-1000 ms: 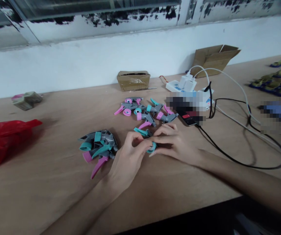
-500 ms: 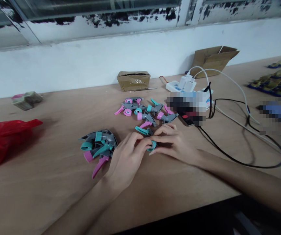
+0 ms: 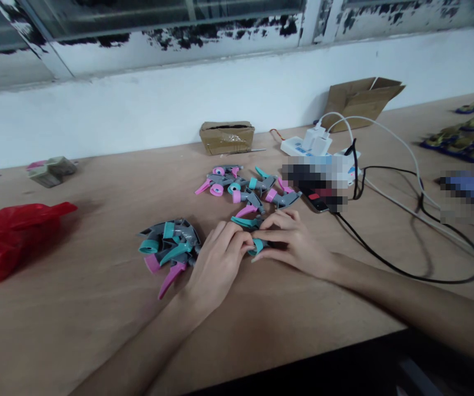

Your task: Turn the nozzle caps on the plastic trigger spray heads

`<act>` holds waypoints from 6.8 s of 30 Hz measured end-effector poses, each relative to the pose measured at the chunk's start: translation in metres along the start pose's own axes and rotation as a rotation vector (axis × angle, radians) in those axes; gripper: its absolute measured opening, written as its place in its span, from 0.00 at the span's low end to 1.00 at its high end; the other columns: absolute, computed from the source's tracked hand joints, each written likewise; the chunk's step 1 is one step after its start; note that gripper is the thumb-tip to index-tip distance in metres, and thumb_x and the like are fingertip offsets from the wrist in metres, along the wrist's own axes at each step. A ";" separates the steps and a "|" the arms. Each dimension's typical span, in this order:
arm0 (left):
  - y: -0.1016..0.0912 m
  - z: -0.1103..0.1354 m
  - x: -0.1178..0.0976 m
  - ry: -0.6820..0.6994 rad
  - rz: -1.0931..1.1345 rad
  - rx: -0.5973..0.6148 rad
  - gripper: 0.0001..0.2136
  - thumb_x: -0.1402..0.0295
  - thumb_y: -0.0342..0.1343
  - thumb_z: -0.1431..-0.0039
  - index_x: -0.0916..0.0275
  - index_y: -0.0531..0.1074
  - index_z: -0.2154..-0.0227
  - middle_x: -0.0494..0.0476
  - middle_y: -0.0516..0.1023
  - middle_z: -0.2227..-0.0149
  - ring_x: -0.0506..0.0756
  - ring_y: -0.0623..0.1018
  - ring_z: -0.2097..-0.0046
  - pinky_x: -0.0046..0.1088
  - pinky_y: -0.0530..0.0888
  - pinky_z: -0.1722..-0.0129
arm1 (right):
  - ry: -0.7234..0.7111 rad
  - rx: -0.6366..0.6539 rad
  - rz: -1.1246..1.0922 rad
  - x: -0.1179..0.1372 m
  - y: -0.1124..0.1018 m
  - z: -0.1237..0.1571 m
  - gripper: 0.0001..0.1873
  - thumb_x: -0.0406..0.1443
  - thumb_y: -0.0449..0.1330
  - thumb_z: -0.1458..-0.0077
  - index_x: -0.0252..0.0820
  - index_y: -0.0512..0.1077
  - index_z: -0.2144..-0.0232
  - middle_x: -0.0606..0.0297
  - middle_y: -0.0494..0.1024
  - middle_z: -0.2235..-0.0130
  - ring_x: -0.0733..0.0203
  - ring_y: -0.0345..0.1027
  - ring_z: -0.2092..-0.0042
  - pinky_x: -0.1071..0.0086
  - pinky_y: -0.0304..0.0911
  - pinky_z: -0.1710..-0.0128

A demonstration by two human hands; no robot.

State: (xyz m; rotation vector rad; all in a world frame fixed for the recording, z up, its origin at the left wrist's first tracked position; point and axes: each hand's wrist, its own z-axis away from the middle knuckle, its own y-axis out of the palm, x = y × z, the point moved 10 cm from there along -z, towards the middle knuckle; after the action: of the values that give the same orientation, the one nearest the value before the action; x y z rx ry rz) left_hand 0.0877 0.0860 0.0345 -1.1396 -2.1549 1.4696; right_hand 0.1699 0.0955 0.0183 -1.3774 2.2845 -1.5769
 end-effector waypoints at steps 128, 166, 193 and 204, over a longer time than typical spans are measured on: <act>-0.003 0.029 -0.051 0.177 0.370 -0.008 0.08 0.67 0.54 0.49 0.64 0.66 0.79 0.46 0.66 0.83 0.46 0.65 0.81 0.22 0.61 0.80 | 0.104 0.058 0.211 0.008 0.023 -0.111 0.21 0.51 0.51 0.46 0.47 0.72 0.59 0.64 0.76 0.56 0.57 0.64 0.52 0.63 0.45 0.54; -0.021 0.018 0.030 -0.385 0.435 -0.223 0.06 0.70 0.51 0.42 0.61 0.66 0.61 0.55 0.69 0.60 0.53 0.72 0.59 0.30 0.72 0.63 | -0.017 -0.161 0.060 -0.005 -0.031 -0.010 0.18 0.46 0.62 0.54 0.45 0.72 0.62 0.59 0.66 0.52 0.54 0.58 0.49 0.54 0.50 0.48; 0.008 0.012 0.002 -0.213 0.352 0.139 0.11 0.76 0.55 0.50 0.59 0.67 0.63 0.52 0.71 0.65 0.51 0.74 0.66 0.28 0.73 0.66 | -0.099 -0.012 -0.092 0.018 -0.006 0.007 0.10 0.41 0.63 0.53 0.47 0.74 0.66 0.68 0.76 0.64 0.62 0.65 0.58 0.58 0.48 0.49; 0.000 0.010 -0.007 -0.182 0.164 0.045 0.12 0.77 0.53 0.54 0.62 0.66 0.64 0.53 0.72 0.67 0.53 0.73 0.67 0.31 0.73 0.66 | -0.052 -0.027 -0.084 0.013 -0.007 0.006 0.08 0.38 0.64 0.55 0.46 0.73 0.69 0.68 0.75 0.64 0.62 0.65 0.57 0.58 0.46 0.49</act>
State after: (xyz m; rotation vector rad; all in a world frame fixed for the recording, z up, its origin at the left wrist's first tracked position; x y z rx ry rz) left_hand 0.0853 0.0745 0.0315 -1.2354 -2.1761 1.7455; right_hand 0.1695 0.0821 0.0264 -1.5206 2.2550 -1.5192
